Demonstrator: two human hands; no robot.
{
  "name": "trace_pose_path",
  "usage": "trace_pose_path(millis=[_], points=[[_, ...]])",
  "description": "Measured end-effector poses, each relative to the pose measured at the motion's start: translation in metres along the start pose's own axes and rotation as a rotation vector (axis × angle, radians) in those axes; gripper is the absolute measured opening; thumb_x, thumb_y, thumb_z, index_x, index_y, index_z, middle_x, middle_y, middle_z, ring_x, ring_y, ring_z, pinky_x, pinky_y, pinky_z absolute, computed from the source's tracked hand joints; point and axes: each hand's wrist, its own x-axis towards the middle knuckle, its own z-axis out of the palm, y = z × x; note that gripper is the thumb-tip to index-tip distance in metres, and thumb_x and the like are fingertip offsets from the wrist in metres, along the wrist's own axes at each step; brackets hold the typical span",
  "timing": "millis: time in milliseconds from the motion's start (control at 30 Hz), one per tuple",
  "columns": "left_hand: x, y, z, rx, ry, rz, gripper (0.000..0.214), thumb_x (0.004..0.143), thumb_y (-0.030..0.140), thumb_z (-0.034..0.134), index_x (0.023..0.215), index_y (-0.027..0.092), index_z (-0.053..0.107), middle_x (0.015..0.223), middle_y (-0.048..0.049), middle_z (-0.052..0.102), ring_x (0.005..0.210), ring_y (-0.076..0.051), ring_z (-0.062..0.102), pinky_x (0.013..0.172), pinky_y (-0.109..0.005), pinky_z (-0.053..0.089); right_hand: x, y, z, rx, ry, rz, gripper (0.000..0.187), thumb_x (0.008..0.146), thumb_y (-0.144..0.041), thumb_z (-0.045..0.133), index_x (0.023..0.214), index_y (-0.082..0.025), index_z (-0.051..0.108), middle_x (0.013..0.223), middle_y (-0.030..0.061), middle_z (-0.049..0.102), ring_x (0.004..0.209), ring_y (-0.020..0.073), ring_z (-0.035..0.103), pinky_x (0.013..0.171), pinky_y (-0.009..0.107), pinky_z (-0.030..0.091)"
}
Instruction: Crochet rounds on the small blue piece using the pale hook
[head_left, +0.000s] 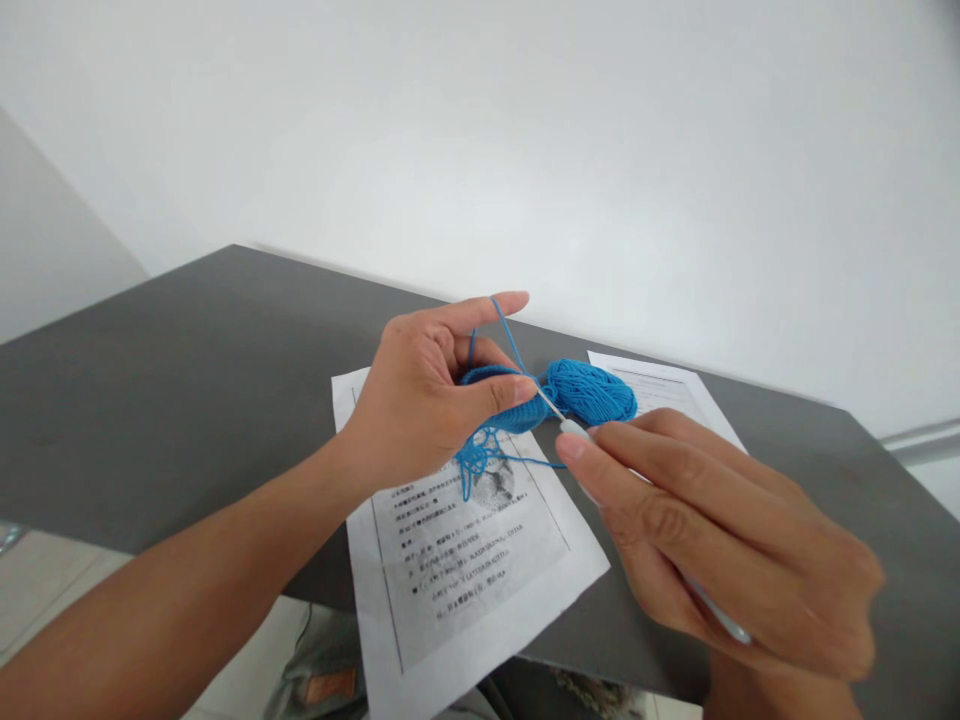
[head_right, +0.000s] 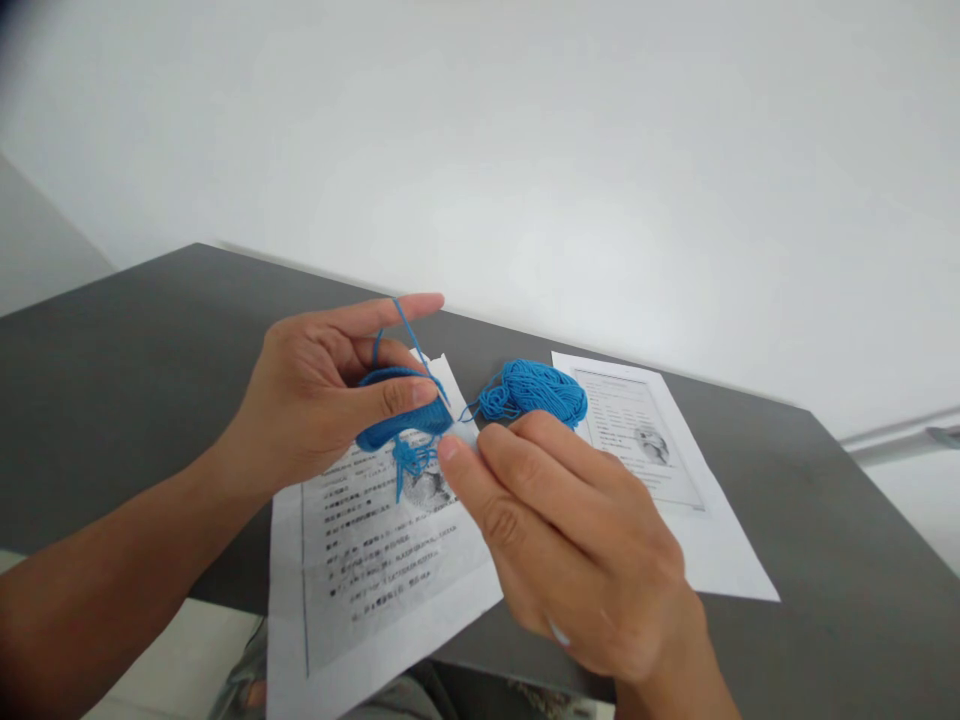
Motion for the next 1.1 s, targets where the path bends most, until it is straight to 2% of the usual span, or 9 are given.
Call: trace_pose_path(millis=[233,400,533,667,800,900,967,1033,1100], points=[[0.004,-0.002,-0.005,0.161,-0.077,0.049,0.074,0.075,0.013,0.087,0.148,0.011,0.073,0.072,-0.0003,0.076,0.06,-0.012,0.06,0.053,-0.024,0.046,0.01,-0.002,-0.014,-0.047,-0.049,-0.041,0.024,0.091,0.0,0.079,0.108,-0.016,0.083,0.085,0.0059,0.078,0.071,0.0212,0.076,0.068,0.037,0.07],[0.0,0.0,-0.007,0.201,-0.146,0.094,0.068,0.077,0.014,0.087,0.144,0.015,0.077,0.073,-0.0012,0.077,0.063,-0.014,0.065,0.056,-0.025,0.05,0.003,0.002,-0.024,0.056,-0.069,0.089,0.038,0.094,-0.003,0.07,0.122,-0.025,0.085,0.093,0.0053,0.085,0.071,0.0235,0.079,0.067,0.039,0.071],[0.0,-0.001,-0.008,0.226,-0.202,0.135,0.063,0.08,0.014,0.086,0.142,0.015,0.078,0.075,-0.0018,0.077,0.066,-0.016,0.068,0.059,-0.026,0.054,-0.003,0.008,-0.027,0.202,0.0,0.191,0.043,0.093,-0.006,0.074,0.127,-0.03,0.085,0.09,0.0043,0.085,0.071,0.0249,0.081,0.06,0.039,0.069],[0.0,-0.002,-0.009,0.228,-0.278,0.154,0.065,0.082,0.015,0.083,0.146,0.012,0.074,0.077,-0.0027,0.079,0.066,-0.017,0.07,0.06,-0.026,0.057,-0.003,0.013,-0.024,0.484,0.051,0.383,0.034,0.096,-0.011,0.076,0.123,-0.028,0.087,0.082,0.0062,0.083,0.06,0.0224,0.074,0.046,0.036,0.061],[0.0,-0.003,-0.009,0.206,-0.325,0.166,0.067,0.081,0.01,0.081,0.147,0.005,0.071,0.078,-0.0036,0.079,0.068,-0.017,0.073,0.063,-0.026,0.06,-0.004,0.02,-0.011,0.927,0.164,0.725,0.014,0.098,-0.029,0.08,0.106,-0.024,0.091,0.077,0.0077,0.082,0.046,0.0164,0.066,0.03,0.027,0.052],[0.0,-0.003,-0.009,0.152,-0.317,0.165,0.069,0.083,0.014,0.085,0.15,0.008,0.07,0.077,-0.0031,0.08,0.07,-0.017,0.075,0.065,-0.026,0.061,-0.005,0.024,0.006,1.304,0.231,0.951,0.019,0.094,-0.037,0.084,0.096,-0.019,0.09,0.067,0.0026,0.076,0.04,0.0094,0.056,0.024,0.016,0.043],[-0.001,-0.004,-0.009,0.11,-0.291,0.158,0.071,0.084,0.018,0.088,0.152,0.011,0.069,0.079,-0.0038,0.081,0.072,-0.017,0.075,0.067,-0.026,0.061,-0.006,0.022,0.018,1.507,0.196,1.098,0.018,0.09,-0.037,0.088,0.096,-0.02,0.089,0.066,0.0001,0.074,0.042,0.0063,0.054,0.026,0.01,0.041],[-0.002,-0.005,-0.007,0.07,-0.253,0.153,0.072,0.084,0.022,0.091,0.152,0.013,0.07,0.081,-0.0041,0.081,0.072,-0.016,0.073,0.066,-0.025,0.06,-0.005,0.017,0.028,1.622,0.254,1.149,0.018,0.089,-0.037,0.089,0.095,-0.02,0.089,0.067,-0.0009,0.074,0.044,0.0042,0.054,0.029,0.006,0.04],[-0.004,-0.007,-0.003,0.03,-0.202,0.151,0.073,0.082,0.022,0.092,0.152,0.015,0.07,0.08,-0.0028,0.08,0.071,-0.014,0.071,0.064,-0.023,0.057,-0.003,0.009,0.037,1.633,0.328,1.112,0.019,0.089,-0.037,0.09,0.099,-0.02,0.089,0.07,-0.0009,0.077,0.046,0.004,0.058,0.031,0.005,0.042]])
